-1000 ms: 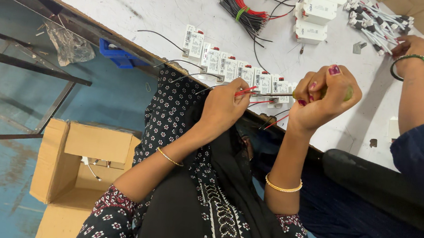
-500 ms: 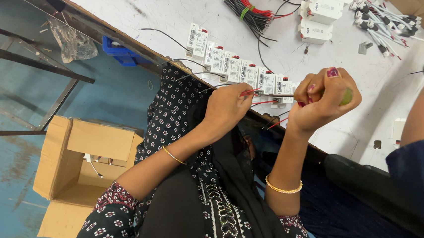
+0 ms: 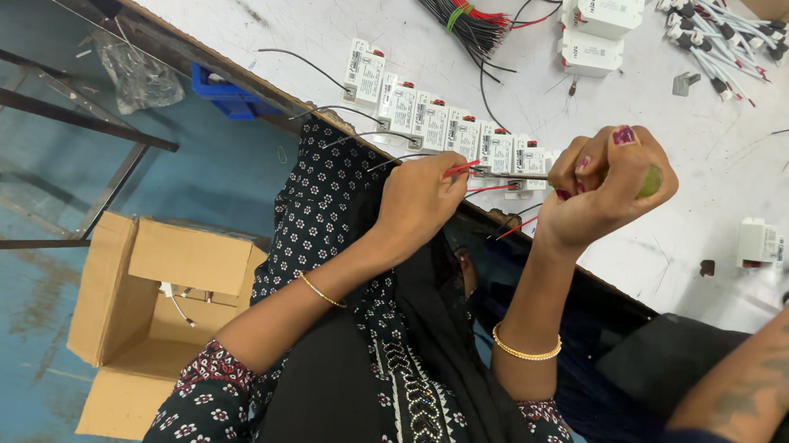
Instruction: The person uses a screwdriver to attach red and black wires to small white electrical components on a table. They repeatedly insert wires into terminals and tighten screws, then move the finished units aside.
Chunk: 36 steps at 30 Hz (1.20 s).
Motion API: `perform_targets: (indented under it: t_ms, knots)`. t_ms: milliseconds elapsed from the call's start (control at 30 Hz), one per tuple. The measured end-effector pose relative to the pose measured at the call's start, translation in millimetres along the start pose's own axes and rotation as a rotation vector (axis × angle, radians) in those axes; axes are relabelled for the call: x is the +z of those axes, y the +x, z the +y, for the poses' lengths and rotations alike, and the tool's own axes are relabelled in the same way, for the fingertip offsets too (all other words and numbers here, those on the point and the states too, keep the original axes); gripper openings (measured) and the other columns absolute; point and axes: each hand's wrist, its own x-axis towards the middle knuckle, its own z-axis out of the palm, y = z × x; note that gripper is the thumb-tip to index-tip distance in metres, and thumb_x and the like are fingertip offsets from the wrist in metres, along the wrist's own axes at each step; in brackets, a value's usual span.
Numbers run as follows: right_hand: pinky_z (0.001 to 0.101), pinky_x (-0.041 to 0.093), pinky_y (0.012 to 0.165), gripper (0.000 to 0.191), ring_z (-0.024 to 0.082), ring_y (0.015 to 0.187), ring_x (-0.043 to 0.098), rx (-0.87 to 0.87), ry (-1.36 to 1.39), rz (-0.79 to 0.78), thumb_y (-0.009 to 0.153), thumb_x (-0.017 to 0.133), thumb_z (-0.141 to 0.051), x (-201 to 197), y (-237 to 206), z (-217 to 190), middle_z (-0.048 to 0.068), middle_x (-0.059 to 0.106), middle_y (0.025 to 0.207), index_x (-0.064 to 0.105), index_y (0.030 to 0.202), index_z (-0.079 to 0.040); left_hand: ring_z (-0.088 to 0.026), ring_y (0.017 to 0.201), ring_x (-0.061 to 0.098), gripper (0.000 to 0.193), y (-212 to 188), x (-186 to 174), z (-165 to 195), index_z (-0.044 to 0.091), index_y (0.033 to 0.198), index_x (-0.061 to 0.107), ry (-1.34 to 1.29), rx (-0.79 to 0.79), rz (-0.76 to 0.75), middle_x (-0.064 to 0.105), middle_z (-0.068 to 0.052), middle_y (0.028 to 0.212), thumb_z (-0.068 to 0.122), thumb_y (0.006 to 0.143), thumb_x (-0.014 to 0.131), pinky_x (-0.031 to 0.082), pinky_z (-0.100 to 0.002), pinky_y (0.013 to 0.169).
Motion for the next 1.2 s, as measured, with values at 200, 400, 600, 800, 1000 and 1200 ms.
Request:
perform_targets:
  t_ms: [200, 400, 600, 800, 1000, 1200]
  knots:
    - [0.0269, 0.016, 0.033, 0.033, 0.01, 0.041, 0.019, -0.048, 0.008, -0.041, 0.102, 0.052, -0.002, -3, -1, -1, 0.006, 0.034, 0.067, 0.033, 0.076, -0.004, -0.034, 0.075, 0.072, 0.018, -2, 6, 1, 0.009, 0.1, 0.073, 0.056, 0.017, -0.018, 0.073, -0.014, 0.079, 0.023, 0.09, 0.067, 0.055, -0.044, 0.067]
    - [0.0273, 0.015, 0.033, 0.039, 0.01, 0.039, 0.017, -0.065, -0.002, -0.094, 0.103, 0.051, -0.002, -9, 3, 0, 0.006, 0.032, 0.064, 0.032, 0.069, -0.006, -0.034, 0.075, 0.071, 0.02, 1, 10, 3, 0.009, 0.103, 0.074, 0.055, 0.006, -0.021, 0.073, -0.012, 0.079, 0.021, 0.089, 0.065, 0.054, -0.044, 0.067]
    - [0.0283, 0.016, 0.033, 0.036, 0.01, 0.04, 0.017, -0.02, 0.027, -0.042, 0.101, 0.051, -0.001, -9, 5, 1, 0.006, 0.032, 0.063, 0.033, 0.07, -0.005, -0.035, 0.077, 0.07, 0.019, 5, 11, 3, 0.009, 0.103, 0.074, 0.075, 0.02, -0.03, 0.073, -0.013, 0.079, 0.022, 0.092, 0.064, 0.053, -0.046, 0.066]
    - [0.0279, 0.015, 0.033, 0.038, 0.009, 0.04, 0.017, 0.009, 0.026, -0.04, 0.101, 0.052, -0.004, -3, 6, -5, 0.005, 0.032, 0.063, 0.031, 0.069, -0.006, -0.033, 0.076, 0.071, 0.022, 1, 7, 0, 0.012, 0.106, 0.075, 0.001, -0.032, -0.067, 0.073, -0.013, 0.079, 0.024, 0.092, 0.064, 0.055, -0.043, 0.067]
    - [0.028, 0.014, 0.033, 0.04, 0.009, 0.039, 0.017, 0.023, 0.007, -0.042, 0.1, 0.052, -0.007, 3, 6, -10, 0.004, 0.031, 0.061, 0.03, 0.067, -0.006, -0.034, 0.078, 0.071, 0.022, -1, 9, 0, 0.011, 0.106, 0.075, -0.024, 0.017, -0.015, 0.074, -0.013, 0.082, 0.025, 0.092, 0.065, 0.055, -0.043, 0.068]
    - [0.0278, 0.013, 0.033, 0.039, 0.009, 0.04, 0.017, 0.032, 0.006, -0.051, 0.1, 0.051, -0.007, 6, 5, -13, 0.004, 0.031, 0.061, 0.03, 0.067, -0.006, -0.033, 0.074, 0.071, 0.021, -7, 4, 1, 0.014, 0.104, 0.076, 0.013, -0.017, -0.076, 0.073, -0.012, 0.077, 0.023, 0.091, 0.063, 0.055, -0.043, 0.066]
